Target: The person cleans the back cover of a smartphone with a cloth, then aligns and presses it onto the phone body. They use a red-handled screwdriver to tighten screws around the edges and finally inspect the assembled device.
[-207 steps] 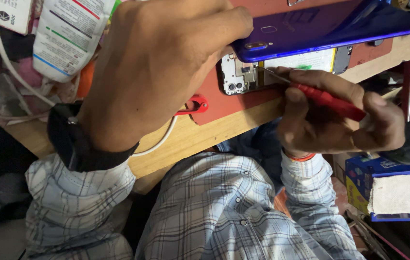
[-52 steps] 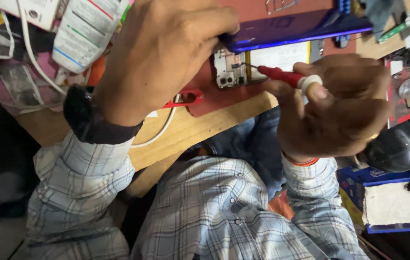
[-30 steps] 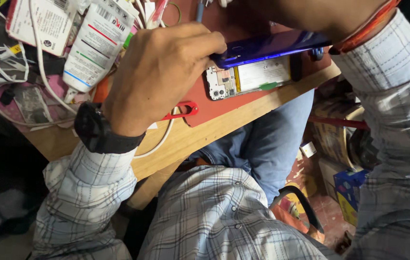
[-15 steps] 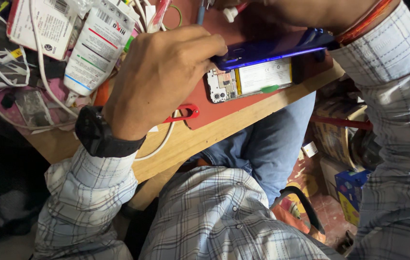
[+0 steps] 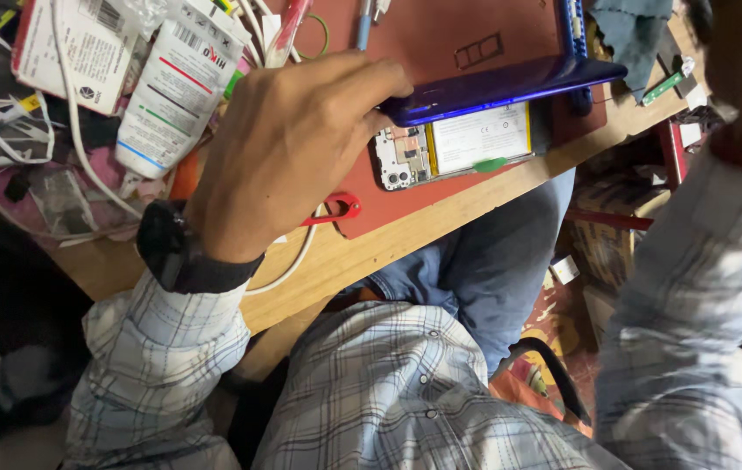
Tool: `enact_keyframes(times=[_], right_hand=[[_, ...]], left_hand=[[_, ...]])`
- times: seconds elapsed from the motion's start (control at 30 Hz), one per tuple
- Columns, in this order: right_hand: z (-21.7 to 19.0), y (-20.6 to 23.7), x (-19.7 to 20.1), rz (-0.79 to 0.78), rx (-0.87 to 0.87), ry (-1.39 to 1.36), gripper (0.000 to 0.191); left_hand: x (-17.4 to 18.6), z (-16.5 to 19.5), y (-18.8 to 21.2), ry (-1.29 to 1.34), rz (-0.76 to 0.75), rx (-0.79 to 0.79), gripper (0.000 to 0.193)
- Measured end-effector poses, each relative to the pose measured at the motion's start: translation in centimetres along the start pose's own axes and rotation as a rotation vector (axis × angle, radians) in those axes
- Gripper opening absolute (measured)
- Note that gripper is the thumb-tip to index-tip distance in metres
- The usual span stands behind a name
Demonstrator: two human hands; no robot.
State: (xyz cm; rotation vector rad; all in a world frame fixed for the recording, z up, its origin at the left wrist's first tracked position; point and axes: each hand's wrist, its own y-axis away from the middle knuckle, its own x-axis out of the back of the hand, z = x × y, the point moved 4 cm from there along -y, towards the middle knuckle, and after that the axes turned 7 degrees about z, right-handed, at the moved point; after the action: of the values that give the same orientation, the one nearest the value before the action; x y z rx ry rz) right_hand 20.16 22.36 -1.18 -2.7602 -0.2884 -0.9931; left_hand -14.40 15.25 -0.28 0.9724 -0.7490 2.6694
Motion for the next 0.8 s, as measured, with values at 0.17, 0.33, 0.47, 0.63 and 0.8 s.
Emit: enact_keyframes(times=[0.17, 0.33, 0.47, 0.63, 0.8], right_hand=[[0.6, 5.7, -1.0, 0.226, 0.075, -0.166, 0.014], [-0.9, 7.1, -3.5, 0.329, 0.114, -0.186, 0.021], [-2.5, 7.6, -4.7, 0.481, 0.065, -0.062, 0.02], [-6.5, 7.6, -8.1, 0.337, 0.191, 0.177, 0.02], [-9.1, 5.6, -11.4, 0.148, 0.272, 0.36, 0.023]], left_hand=[[-0.3, -0.1, -0.1, -0.042, -0.029, 0.038, 0.024], [-0.3, -0.2, -0.2, -0.012, -0.002, 0.036, 0.027], [-0.4, -0.3, -0.4, -0.007, -0.009, 0.041, 0.026], [0.0, -0.3, -0.7, 0.0, 0.022, 0.009, 0.028], [-0.1, -0.2, -0.9, 0.014, 0.015, 0.0, 0.027]])
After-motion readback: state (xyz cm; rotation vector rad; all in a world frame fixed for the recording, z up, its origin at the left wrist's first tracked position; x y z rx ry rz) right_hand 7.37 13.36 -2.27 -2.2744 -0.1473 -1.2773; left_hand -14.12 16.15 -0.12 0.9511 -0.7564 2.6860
